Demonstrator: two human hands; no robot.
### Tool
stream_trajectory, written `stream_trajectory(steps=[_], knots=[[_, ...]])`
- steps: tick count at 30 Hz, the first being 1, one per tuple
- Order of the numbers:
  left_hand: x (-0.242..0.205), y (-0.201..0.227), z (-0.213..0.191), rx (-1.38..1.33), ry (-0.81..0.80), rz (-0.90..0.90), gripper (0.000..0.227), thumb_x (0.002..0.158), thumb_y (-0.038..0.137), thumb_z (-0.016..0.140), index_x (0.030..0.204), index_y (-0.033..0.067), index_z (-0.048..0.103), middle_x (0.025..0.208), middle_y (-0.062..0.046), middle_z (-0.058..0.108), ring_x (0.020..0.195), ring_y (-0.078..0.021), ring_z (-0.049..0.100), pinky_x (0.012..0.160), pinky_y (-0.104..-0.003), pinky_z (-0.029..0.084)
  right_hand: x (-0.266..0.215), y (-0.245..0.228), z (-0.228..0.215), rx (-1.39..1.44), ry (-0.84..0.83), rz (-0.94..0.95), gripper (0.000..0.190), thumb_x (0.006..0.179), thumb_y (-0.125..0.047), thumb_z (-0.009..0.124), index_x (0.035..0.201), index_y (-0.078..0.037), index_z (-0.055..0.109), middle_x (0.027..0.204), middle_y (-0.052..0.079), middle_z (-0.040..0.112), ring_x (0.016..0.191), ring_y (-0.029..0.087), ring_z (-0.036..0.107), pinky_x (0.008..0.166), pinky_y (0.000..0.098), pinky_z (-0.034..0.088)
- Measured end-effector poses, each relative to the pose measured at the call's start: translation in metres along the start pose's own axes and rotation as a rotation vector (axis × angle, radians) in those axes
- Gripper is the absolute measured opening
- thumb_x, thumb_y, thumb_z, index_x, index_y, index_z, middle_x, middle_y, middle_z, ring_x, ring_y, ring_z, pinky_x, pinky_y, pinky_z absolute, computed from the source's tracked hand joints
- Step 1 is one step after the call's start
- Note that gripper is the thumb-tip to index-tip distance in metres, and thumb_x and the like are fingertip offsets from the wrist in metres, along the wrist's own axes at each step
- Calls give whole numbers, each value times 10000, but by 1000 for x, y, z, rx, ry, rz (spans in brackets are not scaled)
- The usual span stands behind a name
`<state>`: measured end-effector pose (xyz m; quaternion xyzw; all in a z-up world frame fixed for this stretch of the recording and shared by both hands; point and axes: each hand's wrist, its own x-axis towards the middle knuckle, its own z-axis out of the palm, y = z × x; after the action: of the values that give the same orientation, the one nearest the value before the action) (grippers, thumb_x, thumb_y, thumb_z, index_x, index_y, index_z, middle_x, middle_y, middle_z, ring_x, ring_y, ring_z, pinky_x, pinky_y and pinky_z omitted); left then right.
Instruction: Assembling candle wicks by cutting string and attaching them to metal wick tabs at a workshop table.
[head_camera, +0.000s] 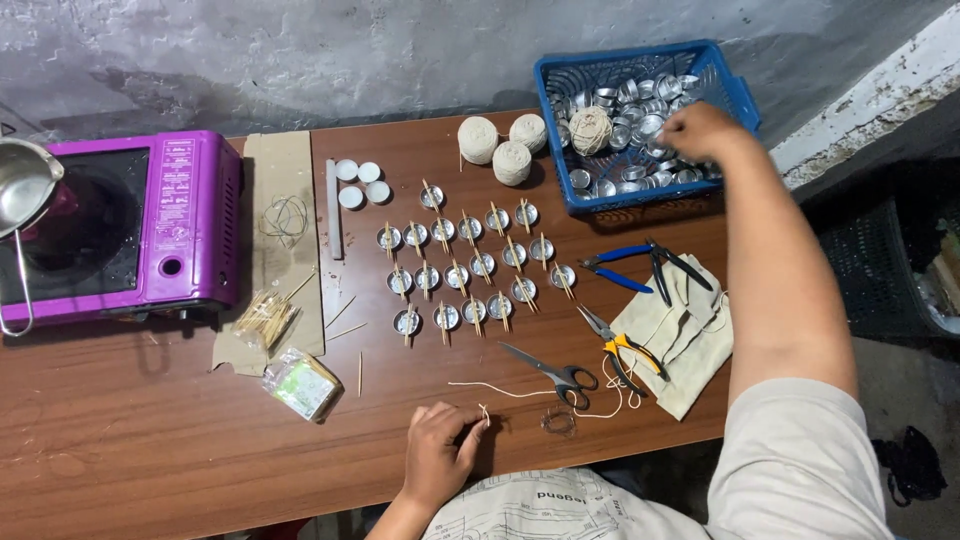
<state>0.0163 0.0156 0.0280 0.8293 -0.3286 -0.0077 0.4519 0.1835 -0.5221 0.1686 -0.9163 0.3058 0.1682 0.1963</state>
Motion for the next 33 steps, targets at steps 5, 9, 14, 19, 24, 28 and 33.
stream_trajectory(steps=[5,9,14,19,24,28,33], knots=[[1,-1,1,9,5,1,68,896,248,768,881,182,769,755,60,744,734,-152,642,711,-334,408,-18,9,-14,549,67,97,347,1103,-261,516,1414,-111,554,1391,74,534,880,148,525,778,310,478],[1,2,2,7,11,-16,35,875,221,782,878,187,777,772,71,767,739,-143,656,716,-334,413,-21,9,-12,685,66,94,383,1114,-164,462,1486,-84,502,964,27,569,698,72,498,546,175,432],[1,4,0,-1,1,-16,40,886,227,767,883,188,773,793,71,775,751,-148,662,720,-333,407,-18,10,-7,868,172,137,305,1090,-194,520,1374,-127,607,912,-12,611,636,20,531,475,106,432],[-2,-1,3,9,-2,-12,52,885,226,771,910,180,774,821,64,785,762,-151,666,714,-336,412,2,23,9,673,195,46,311,1107,-198,533,1381,-74,610,885,14,628,683,88,552,576,244,457],[-1,-3,4,3,6,-5,63,886,245,779,879,183,768,780,68,766,754,-148,659,723,-340,409,-24,-20,7,593,407,-124,280,1074,-158,526,1334,-110,617,1345,102,623,1005,183,632,771,262,563],[0,-1,1,-1,10,-1,76,894,259,773,889,183,774,781,65,765,742,-153,652,723,-337,409,-62,-87,37,651,385,-333,282,1049,-142,561,1317,-95,634,1150,115,690,522,62,410,385,211,336],[1,0,-3,-23,-1,34,60,903,235,768,909,175,770,800,47,767,746,-168,654,714,-339,408,-57,-168,106,187,220,-776,115,998,-248,703,1025,-141,734,1051,54,775,798,186,680,859,434,578]])
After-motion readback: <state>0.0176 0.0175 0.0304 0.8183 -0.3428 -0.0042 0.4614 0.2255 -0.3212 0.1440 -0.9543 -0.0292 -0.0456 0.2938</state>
